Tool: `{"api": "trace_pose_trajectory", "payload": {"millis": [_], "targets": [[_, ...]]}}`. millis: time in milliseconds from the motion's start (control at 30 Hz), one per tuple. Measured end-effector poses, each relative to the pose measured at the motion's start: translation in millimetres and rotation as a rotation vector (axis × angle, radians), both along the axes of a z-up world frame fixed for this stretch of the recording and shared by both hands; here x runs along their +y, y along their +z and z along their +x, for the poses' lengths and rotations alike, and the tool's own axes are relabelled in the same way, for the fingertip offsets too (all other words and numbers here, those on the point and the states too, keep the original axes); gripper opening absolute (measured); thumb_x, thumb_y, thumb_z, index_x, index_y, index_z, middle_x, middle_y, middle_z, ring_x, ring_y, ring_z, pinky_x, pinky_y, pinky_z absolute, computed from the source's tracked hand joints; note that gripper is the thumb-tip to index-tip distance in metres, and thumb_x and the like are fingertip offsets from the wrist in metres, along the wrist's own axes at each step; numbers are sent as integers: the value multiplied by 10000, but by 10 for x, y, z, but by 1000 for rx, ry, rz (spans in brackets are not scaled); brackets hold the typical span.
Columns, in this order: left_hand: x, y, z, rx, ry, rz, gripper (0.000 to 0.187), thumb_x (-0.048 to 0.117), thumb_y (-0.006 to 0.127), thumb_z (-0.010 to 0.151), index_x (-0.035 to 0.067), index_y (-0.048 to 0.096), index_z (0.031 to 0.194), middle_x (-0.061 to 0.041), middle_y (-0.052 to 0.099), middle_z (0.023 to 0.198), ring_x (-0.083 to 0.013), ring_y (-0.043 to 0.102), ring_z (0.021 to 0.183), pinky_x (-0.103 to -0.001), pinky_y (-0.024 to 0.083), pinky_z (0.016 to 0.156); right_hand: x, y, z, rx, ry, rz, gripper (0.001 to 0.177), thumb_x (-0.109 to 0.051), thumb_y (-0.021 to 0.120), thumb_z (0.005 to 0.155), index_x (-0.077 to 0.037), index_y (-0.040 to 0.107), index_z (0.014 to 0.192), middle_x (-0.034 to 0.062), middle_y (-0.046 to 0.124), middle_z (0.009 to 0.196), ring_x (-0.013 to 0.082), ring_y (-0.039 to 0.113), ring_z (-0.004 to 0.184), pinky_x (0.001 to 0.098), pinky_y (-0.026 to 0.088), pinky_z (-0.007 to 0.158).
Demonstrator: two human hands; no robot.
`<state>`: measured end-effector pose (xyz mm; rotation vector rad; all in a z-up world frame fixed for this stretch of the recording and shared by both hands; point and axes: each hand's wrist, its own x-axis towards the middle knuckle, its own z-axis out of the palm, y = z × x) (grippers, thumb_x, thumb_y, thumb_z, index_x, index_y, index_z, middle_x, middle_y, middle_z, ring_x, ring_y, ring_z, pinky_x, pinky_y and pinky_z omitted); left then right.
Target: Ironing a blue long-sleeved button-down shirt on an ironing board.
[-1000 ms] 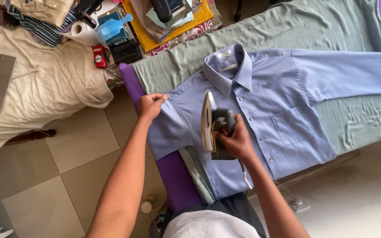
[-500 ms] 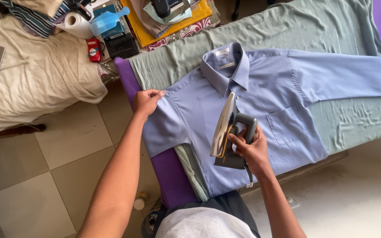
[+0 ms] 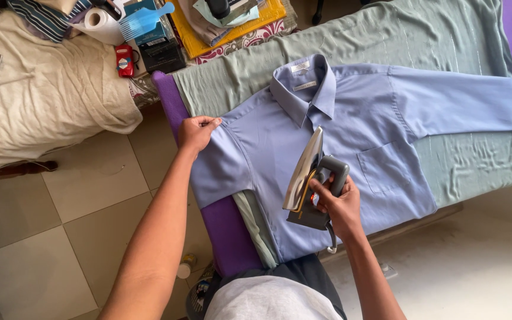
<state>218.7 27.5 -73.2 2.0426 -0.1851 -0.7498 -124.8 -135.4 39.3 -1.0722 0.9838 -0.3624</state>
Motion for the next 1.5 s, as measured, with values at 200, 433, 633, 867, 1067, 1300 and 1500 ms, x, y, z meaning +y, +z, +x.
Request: {"api": "trace_pose_trajectory", "payload": {"millis": [200,433,633,867,1067,1300,1500], "targets": [[15,-35,3,-10,11,-12,263,292,843,859,39,812,924,18,728,760,-48,602,666,-244,485,612,62,123,75,199,166,-27,269,-309,672,976,-84,531,931,-41,506,632,65,461,477,258,382,424],[12,10,-16,4,9,-32,253,287,829,866,42,815,929,28,732,755,-43,605,670,-242,487,614,577,-18,-18,579,430,-102,395,-439,639,953,-53,644,869,44,545,524,157,542,444,336,425,427],[-3,3,-51,14,43,-20,256,286,832,863,43,811,940,36,719,749,-47,604,666,-245,490,615,925,-364,237,646,485,-504,558,-521,614,961,30,636,875,255,627,624,446,620,581,515,481,595],[-40,34,-47,0,60,4,262,291,836,867,45,814,954,40,708,752,-44,577,667,-254,474,614,605,-503,693,606,277,-581,623,-568,581,976,48,648,910,319,658,766,522,649,764,572,491,698],[4,1,-50,-17,62,-5,249,281,835,865,53,822,964,43,720,754,-43,593,681,-250,483,625,81,-640,637,524,67,-466,617,-582,548,1011,13,624,870,202,614,670,378,604,616,495,460,573],[-10,14,-73,-29,77,-7,254,291,839,853,61,823,958,55,740,773,-30,617,695,-225,499,640,163,-659,471,42,-12,163,543,-601,410,1024,-90,531,890,-22,417,539,88,398,393,274,367,353],[-7,8,-77,16,81,21,272,309,846,867,63,824,981,53,677,736,-42,549,667,-248,464,614,-68,-716,921,-16,-121,184,520,-601,417,1029,-99,498,921,-20,437,576,88,405,411,283,398,371]]}}
